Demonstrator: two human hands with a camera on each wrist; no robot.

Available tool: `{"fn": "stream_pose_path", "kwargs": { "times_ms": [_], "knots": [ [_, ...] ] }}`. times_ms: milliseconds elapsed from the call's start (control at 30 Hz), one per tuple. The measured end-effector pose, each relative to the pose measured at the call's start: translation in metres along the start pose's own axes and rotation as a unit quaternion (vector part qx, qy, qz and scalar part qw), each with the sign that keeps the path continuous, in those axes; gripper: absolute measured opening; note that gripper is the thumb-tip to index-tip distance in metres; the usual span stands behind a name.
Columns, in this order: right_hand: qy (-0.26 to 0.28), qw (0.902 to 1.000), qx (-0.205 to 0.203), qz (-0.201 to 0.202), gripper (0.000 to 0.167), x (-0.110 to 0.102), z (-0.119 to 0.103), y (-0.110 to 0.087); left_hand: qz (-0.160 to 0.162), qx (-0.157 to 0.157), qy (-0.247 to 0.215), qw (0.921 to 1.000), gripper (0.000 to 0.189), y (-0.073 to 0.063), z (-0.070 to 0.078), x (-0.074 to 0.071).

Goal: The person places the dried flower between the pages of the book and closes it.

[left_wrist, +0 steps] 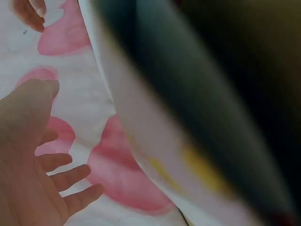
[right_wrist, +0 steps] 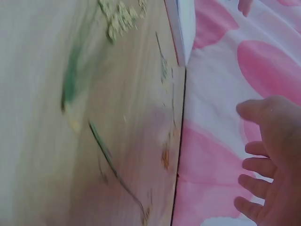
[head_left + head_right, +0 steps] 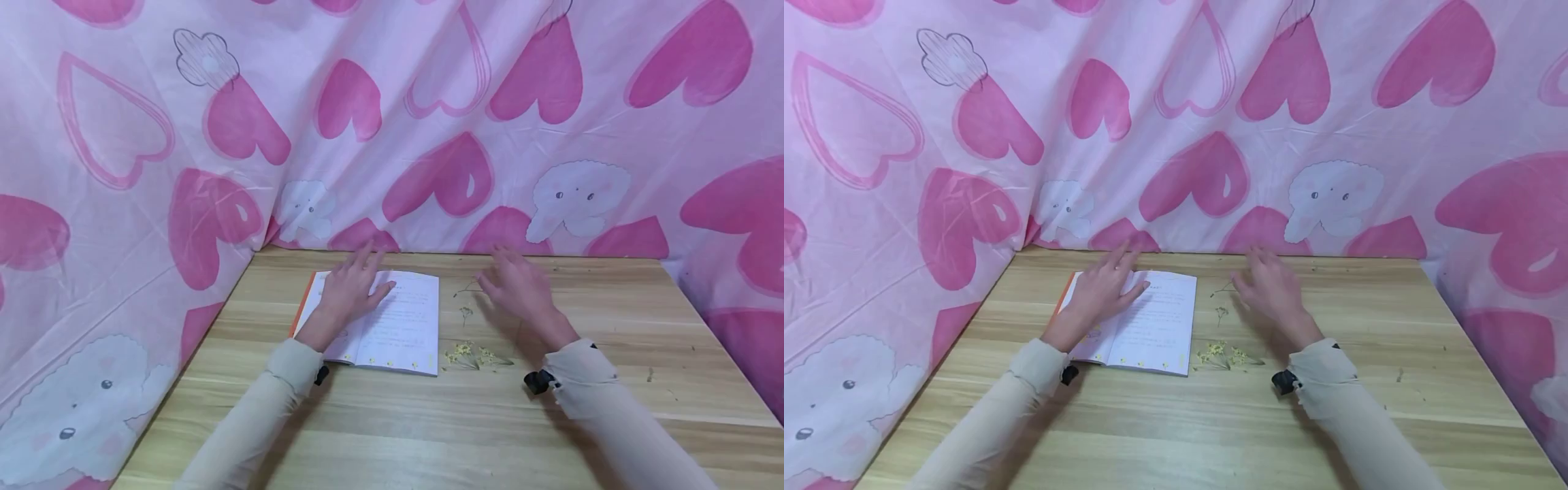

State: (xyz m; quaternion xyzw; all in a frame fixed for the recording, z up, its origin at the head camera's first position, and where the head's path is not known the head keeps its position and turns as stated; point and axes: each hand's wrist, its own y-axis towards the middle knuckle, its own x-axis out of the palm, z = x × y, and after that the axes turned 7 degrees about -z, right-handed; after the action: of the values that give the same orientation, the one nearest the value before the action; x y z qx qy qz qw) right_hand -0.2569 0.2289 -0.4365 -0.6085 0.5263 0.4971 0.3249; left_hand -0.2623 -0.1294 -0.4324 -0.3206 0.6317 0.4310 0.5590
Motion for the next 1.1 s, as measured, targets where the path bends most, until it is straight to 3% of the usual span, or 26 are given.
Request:
{"fn": "stream_pose_path", "kwargs": {
  "times_ms": [167, 367, 500, 667, 900, 1100],
  "knots": [
    [0.031, 0.9994, 0.003, -0.015, 0.054, 0.012, -0.012, -0.001, -0.003, 0.005, -0.015, 0.9999, 0.068, -0.011, 0.005, 0.009],
    [0.082, 0.9937, 0.043, -0.064, 0.038, 0.022, -0.02, -0.001, -0.011, 0.008, -0.053, 0.9985, 0.034, -0.023, 0.007, 0.016],
    [0.082, 0.9918, 0.054, -0.082, 0.024, 0.029, -0.02, 0.002, -0.032, 0.008, -0.071, 0.9969, 0.017, -0.029, 0.005, 0.02],
    [0.063, 0.9936, 0.059, -0.073, 0.019, 0.037, -0.017, 0.007, -0.069, 0.002, -0.077, 0.9946, 0.027, -0.037, 0.002, 0.024],
    [0.068, 0.9921, 0.082, -0.067, 0.028, 0.042, -0.023, 0.012, -0.084, -0.012, -0.073, 0.9937, 0.039, -0.04, 0.004, 0.022],
    [0.077, 0.99, 0.082, -0.085, 0.022, 0.042, -0.022, 0.014, -0.1, -0.019, -0.086, 0.9911, 0.038, -0.039, 0.004, 0.02]
  ]
}}
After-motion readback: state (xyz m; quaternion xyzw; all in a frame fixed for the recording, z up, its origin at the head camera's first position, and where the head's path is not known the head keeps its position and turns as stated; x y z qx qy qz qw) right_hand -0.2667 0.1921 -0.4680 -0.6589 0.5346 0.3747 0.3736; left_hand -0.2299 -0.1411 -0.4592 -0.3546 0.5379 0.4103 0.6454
